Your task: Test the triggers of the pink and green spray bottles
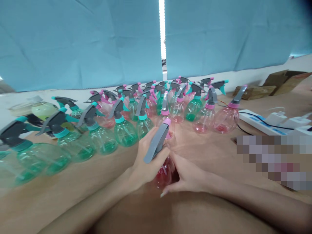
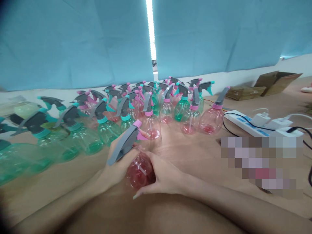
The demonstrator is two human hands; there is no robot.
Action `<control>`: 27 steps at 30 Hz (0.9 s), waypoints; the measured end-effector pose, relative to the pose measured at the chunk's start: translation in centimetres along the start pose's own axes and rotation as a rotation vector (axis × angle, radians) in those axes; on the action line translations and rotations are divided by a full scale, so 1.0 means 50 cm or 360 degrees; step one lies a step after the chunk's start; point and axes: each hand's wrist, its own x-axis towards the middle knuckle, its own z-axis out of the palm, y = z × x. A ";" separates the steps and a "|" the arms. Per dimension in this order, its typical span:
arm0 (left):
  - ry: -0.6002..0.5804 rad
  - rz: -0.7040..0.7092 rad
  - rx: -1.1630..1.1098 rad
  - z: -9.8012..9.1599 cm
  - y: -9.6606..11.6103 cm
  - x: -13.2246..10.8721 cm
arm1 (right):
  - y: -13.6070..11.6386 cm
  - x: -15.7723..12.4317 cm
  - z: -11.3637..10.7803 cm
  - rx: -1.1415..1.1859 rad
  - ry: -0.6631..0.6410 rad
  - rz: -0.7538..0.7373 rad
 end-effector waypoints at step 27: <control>-0.0089 -0.0080 -0.0004 -0.011 0.000 -0.001 | 0.002 -0.003 -0.008 -0.0119 -0.0025 0.0056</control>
